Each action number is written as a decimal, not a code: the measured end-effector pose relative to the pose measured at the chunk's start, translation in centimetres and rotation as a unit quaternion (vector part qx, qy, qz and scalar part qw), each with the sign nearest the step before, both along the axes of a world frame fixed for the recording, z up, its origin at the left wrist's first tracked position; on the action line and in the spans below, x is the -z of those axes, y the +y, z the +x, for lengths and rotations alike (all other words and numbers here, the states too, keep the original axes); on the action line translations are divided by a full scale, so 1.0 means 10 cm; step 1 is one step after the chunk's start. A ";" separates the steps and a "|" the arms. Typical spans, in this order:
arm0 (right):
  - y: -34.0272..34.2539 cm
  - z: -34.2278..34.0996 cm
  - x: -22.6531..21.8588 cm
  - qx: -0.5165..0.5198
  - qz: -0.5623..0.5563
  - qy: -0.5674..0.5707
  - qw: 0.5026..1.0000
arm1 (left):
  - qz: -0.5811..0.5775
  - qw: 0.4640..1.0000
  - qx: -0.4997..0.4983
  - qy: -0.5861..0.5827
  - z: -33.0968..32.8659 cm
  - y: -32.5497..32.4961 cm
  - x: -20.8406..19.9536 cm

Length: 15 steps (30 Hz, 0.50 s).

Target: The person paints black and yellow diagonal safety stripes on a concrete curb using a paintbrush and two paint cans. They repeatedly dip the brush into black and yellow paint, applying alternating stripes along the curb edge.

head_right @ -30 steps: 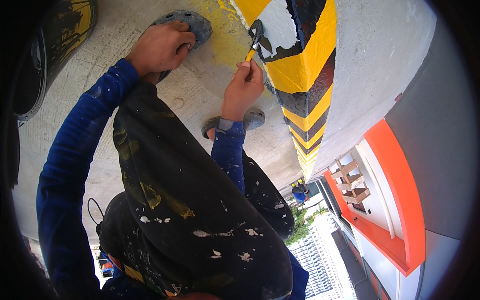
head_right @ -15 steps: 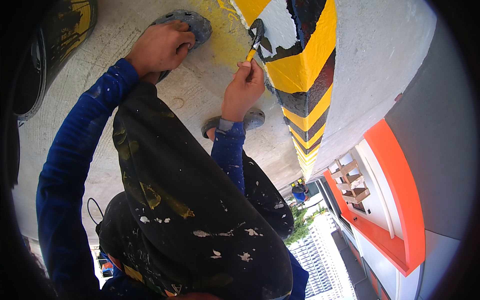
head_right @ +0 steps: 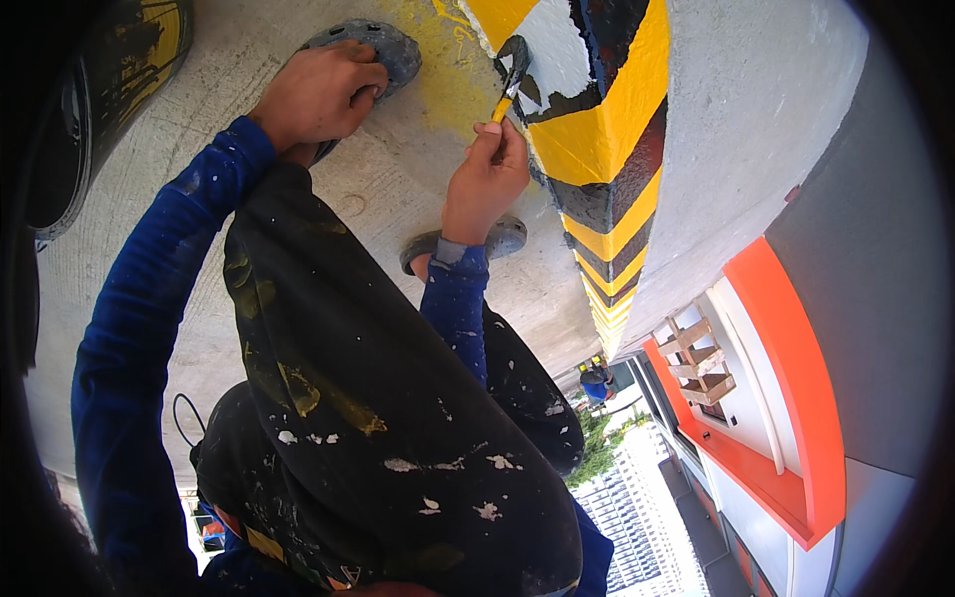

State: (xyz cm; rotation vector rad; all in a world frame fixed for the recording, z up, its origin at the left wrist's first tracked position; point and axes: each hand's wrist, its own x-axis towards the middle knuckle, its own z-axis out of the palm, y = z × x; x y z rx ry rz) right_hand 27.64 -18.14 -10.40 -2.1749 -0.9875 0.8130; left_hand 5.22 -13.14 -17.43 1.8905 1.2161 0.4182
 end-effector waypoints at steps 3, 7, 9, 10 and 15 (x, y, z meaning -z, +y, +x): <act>0.01 -0.01 -0.02 -0.001 -0.002 -0.003 1.000 | 0.000 1.000 -0.001 -0.001 -0.01 0.00 0.00; 0.02 -0.01 -0.03 -0.001 0.001 -0.007 1.000 | 0.008 1.000 -0.004 -0.006 0.00 -0.01 0.01; 0.02 -0.01 -0.05 -0.004 0.001 -0.009 1.000 | 0.011 1.000 -0.005 -0.005 0.00 -0.01 0.01; 0.02 -0.01 -0.05 -0.005 0.001 -0.010 1.000 | 0.013 1.000 -0.006 -0.004 0.00 -0.01 0.01; 0.03 -0.02 -0.05 -0.003 0.007 -0.007 1.000 | 0.010 1.000 -0.004 -0.002 -0.01 -0.01 0.01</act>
